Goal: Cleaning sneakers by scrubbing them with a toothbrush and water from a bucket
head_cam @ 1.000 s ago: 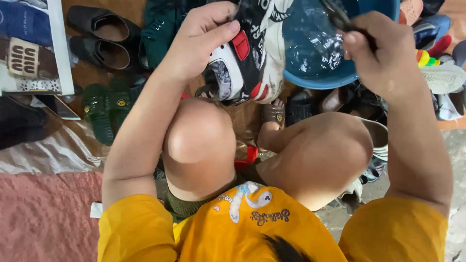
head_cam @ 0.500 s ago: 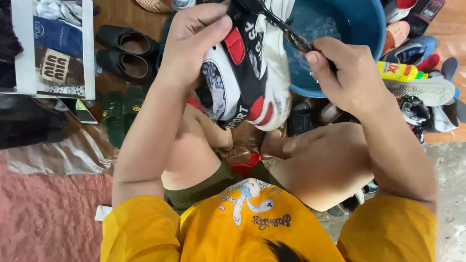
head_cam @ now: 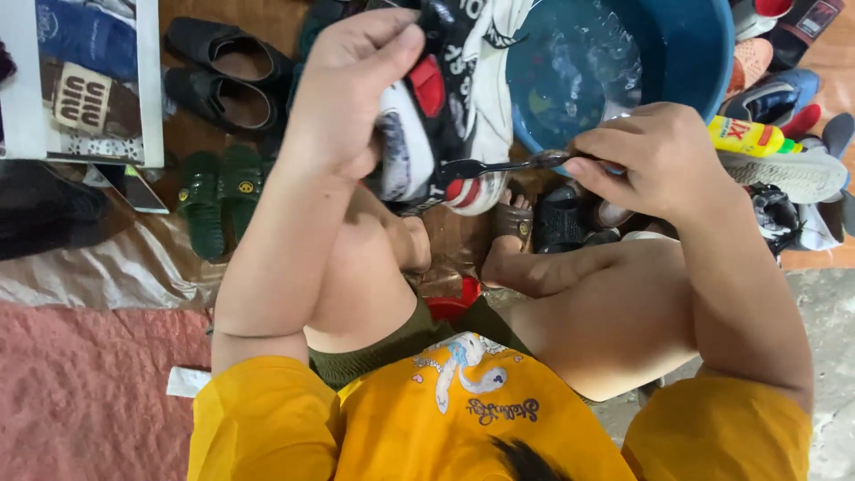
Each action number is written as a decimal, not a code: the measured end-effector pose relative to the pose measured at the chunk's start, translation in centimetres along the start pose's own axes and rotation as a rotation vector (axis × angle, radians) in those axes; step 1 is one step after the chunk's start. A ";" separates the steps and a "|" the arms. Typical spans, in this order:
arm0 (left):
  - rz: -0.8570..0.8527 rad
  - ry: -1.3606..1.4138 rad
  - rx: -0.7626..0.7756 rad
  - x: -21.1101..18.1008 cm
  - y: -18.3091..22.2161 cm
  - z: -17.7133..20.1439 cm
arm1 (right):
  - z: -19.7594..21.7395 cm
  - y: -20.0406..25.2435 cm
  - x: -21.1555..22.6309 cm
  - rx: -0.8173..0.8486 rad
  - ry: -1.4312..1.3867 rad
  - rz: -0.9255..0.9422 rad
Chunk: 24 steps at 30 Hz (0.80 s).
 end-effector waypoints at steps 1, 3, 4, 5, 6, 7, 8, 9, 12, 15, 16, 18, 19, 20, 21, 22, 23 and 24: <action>0.002 0.001 -0.006 0.5 -0.3 0.1 | -0.1 -0.2 -0.1 0.003 -0.005 0.003; -0.080 -0.007 0.072 0.8 -0.9 -0.6 | 0.0 -0.3 -0.4 -0.025 0.037 0.004; -0.078 -0.006 0.069 1.0 -0.9 -0.6 | -0.6 -0.2 -0.7 -0.023 0.034 0.006; -0.107 -0.051 0.101 1.0 -1.0 -1.0 | -0.8 0.0 -1.5 -0.053 0.050 -0.062; -0.135 -0.096 0.133 0.9 -1.0 -1.4 | -0.9 0.4 -2.3 -0.084 0.066 -0.130; -0.133 -0.094 0.136 0.8 -0.9 -1.6 | -1.2 0.0 -2.2 -0.083 0.067 -0.134; -0.101 -0.140 0.113 0.9 -0.9 -1.5 | -1.3 -0.3 -2.0 -0.095 0.038 -0.131; -0.069 -0.185 0.087 1.0 -0.8 -1.5 | -1.5 -0.7 -1.8 -0.107 0.008 -0.127; -0.046 -0.188 0.105 1.0 -0.3 -1.9 | -2.5 -0.8 -1.7 -0.046 -0.066 -0.148; -0.059 -0.178 0.082 0.7 0.1 -1.7 | -2.6 -0.4 -1.6 0.004 -0.065 -0.086; -0.059 -0.178 0.081 0.9 0.1 -1.4 | -2.4 -0.2 -1.5 0.005 -0.065 -0.085; -0.035 0.004 0.047 1.1 0.0 -0.5 | -2.3 -0.2 -0.8 0.034 -0.084 -0.020; -0.036 0.003 0.045 0.8 0.2 -0.4 | -2.4 0.1 -0.7 0.033 -0.085 -0.019; -0.049 0.020 0.030 0.4 0.4 -0.3 | -2.4 0.3 -0.6 0.020 -0.064 -0.018; -0.061 0.038 0.016 0.0 0.5 -0.1 | -2.3 0.6 -0.5 0.008 -0.041 -0.018; -0.060 0.039 0.016 -0.2 0.5 0.2 | -2.5 0.6 -0.8 0.009 -0.042 -0.019; -0.064 0.051 0.008 -0.3 0.6 0.4 | -2.5 0.7 -0.8 0.000 -0.043 -0.005; -0.068 0.063 0.001 -0.5 0.7 0.6 | -2.5 0.8 -0.9 -0.008 -0.045 0.010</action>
Point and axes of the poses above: each hand's wrist, its own y-axis away from the middle knuckle, its own z-axis out of the back of the hand, x = y × z, the point moved 9 cm from there along -y, towards the middle knuckle
